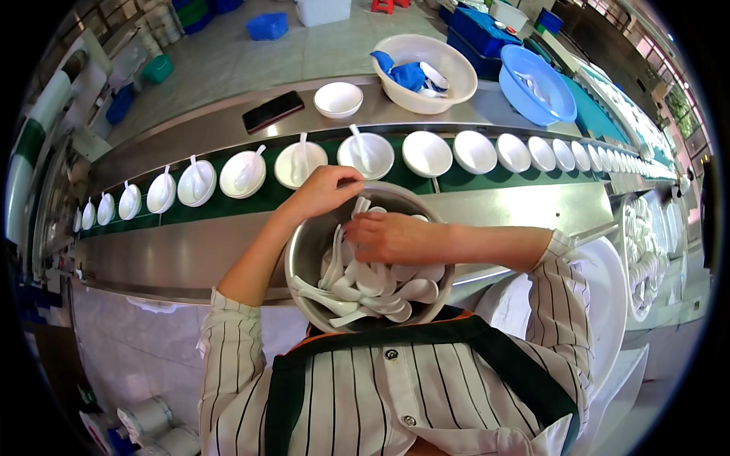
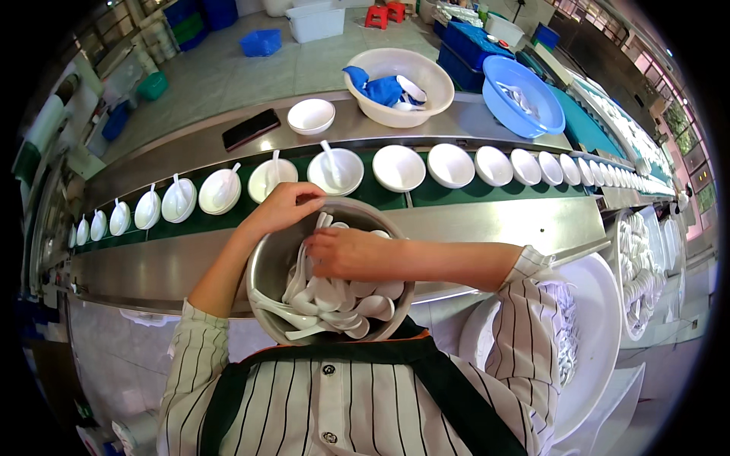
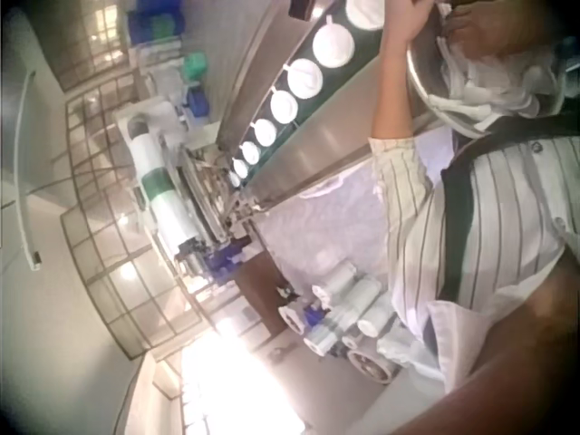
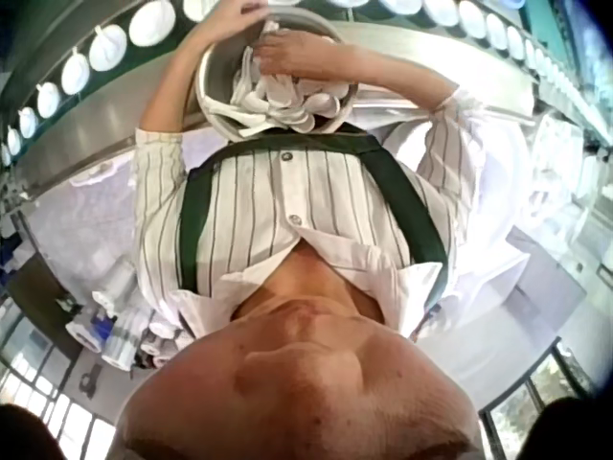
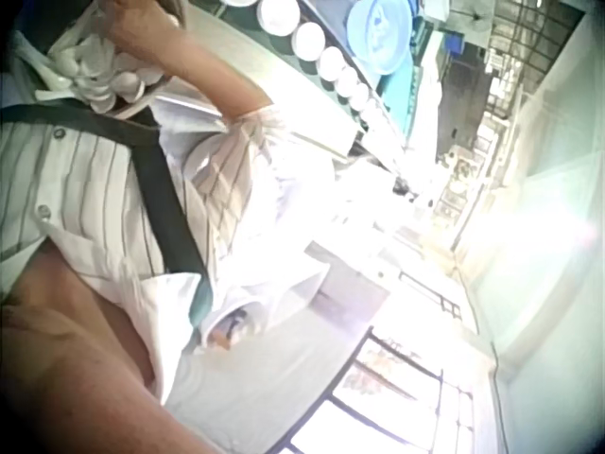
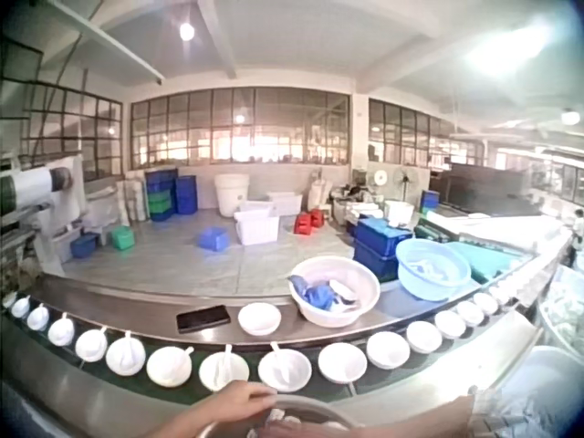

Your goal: The person scoops white plastic spoons from a large white bin into a metal bowl and then places individual spoons into small white bowls moving on a conveyor belt.

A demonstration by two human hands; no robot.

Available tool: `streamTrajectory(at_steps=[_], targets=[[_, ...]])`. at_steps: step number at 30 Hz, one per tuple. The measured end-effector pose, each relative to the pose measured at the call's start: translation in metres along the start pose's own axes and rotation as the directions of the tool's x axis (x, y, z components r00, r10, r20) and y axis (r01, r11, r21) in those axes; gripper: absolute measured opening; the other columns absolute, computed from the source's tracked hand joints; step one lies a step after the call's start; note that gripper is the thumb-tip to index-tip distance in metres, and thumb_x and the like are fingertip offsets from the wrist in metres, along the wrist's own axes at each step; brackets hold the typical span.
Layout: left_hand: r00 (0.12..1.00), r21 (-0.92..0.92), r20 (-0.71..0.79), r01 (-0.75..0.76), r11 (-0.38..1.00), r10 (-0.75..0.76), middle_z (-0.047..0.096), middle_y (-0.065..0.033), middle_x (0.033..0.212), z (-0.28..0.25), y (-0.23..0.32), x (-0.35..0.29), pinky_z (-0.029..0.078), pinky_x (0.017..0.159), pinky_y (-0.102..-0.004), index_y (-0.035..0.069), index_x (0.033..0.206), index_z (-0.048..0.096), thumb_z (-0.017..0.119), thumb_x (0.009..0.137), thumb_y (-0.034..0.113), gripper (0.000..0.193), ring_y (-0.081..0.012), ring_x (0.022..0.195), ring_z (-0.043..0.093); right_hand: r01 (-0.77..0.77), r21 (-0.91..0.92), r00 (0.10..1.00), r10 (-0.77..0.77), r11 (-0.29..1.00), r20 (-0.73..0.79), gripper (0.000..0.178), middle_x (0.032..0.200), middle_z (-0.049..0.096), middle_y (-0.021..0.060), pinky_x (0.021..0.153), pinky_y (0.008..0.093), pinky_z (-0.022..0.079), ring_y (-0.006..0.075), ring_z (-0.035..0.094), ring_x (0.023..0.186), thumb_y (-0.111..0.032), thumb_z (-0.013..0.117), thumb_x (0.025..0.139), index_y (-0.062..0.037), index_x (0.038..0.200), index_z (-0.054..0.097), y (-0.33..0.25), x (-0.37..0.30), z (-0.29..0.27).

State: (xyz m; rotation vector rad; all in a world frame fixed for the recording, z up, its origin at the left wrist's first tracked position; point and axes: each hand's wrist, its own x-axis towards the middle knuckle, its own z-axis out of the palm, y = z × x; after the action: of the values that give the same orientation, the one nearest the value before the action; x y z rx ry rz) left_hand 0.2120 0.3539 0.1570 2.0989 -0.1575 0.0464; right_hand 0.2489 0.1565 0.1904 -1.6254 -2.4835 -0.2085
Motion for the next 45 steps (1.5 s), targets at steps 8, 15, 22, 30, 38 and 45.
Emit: streamTrajectory(at_steps=[8, 15, 22, 30, 38, 45], targets=[[0.991, 0.356, 0.02, 0.116, 0.927, -0.132, 0.06, -0.0126, 0.084, 0.022, 0.044, -0.028, 0.045, 0.061, -0.0325, 0.001, 0.085, 0.058, 0.061, 0.075, 0.013, 0.016, -0.0249, 0.074, 0.059, -0.262, 0.425, 0.953, 0.163, 0.867, 0.256, 0.016, 0.075, 0.06, 0.0097, 0.064, 0.0363, 0.046, 0.0276, 0.059, 0.076, -0.019, 0.063, 0.072, -0.0082, 0.084, 0.059, 0.016, -0.029, -0.055], [0.951, 0.033, 0.199, 0.233, 0.972, -0.235, 0.06, -0.0114, 0.086, 0.058, -0.005, -0.017, 0.045, 0.069, -0.0323, 0.002, 0.1, 0.053, 0.069, 0.069, 0.021, 0.04, -0.0213, 0.075, 0.056, -0.477, 0.567, 0.848, 0.522, 0.672, 0.094, 0.018, 0.079, 0.063, 0.0134, 0.065, 0.0329, 0.046, 0.0267, 0.061, 0.068, -0.02, 0.062, 0.078, -0.0066, 0.09, 0.063, 0.071, -0.03, -0.081], [0.886, 0.024, 0.406, 0.235, 0.972, -0.224, 0.058, -0.0049, 0.078, 0.044, 0.035, -0.012, 0.044, 0.064, -0.0277, 0.001, 0.089, 0.058, 0.068, 0.072, 0.023, 0.029, -0.0118, 0.071, 0.052, -0.676, 0.162, 0.713, 0.693, 0.719, -0.104, 0.024, 0.074, 0.063, 0.0142, 0.065, 0.0404, 0.048, 0.0329, 0.06, 0.071, -0.024, 0.063, 0.075, -0.0096, 0.094, 0.064, 0.171, -0.022, -0.002], [0.927, 0.057, 0.333, 0.166, 0.984, -0.176, 0.06, -0.0079, 0.08, 0.035, 0.033, -0.026, 0.045, 0.064, -0.0291, 0.001, 0.1, 0.058, 0.061, 0.079, 0.027, 0.033, -0.0137, 0.071, 0.054, -0.649, 0.022, 0.733, 0.633, 0.76, -0.247, 0.023, 0.079, 0.063, 0.0124, 0.065, 0.0407, 0.048, 0.0293, 0.061, 0.076, -0.02, 0.063, 0.072, -0.0156, 0.095, 0.064, 0.184, -0.017, 0.001], [0.989, 0.072, 0.131, 0.064, 0.995, -0.073, 0.061, -0.0065, 0.074, 0.038, 0.033, -0.017, 0.045, 0.061, -0.028, 0.001, 0.096, 0.059, 0.06, 0.081, 0.023, 0.028, -0.0116, 0.066, 0.055, -0.631, -0.27, 0.759, 0.651, 0.728, -0.017, 0.025, 0.073, 0.063, 0.0107, 0.058, 0.0382, 0.05, 0.0272, 0.062, 0.069, -0.005, 0.056, 0.07, -0.0154, 0.09, 0.065, 0.179, -0.041, 0.013], [0.932, -0.208, 0.304, 0.268, 0.941, -0.199, 0.057, -0.0003, 0.069, 0.023, 0.059, 0.005, 0.036, 0.044, -0.0174, 0.004, 0.093, 0.059, 0.058, 0.083, 0.021, 0.019, -0.004, 0.053, 0.047, -0.547, -0.161, 0.836, 0.522, 0.822, -0.17, 0.02, 0.072, 0.062, 0.0121, 0.059, 0.0382, 0.05, 0.0282, 0.062, 0.069, -0.01, 0.059, 0.07, -0.0139, 0.089, 0.065, 0.192, -0.028, 0.006]])
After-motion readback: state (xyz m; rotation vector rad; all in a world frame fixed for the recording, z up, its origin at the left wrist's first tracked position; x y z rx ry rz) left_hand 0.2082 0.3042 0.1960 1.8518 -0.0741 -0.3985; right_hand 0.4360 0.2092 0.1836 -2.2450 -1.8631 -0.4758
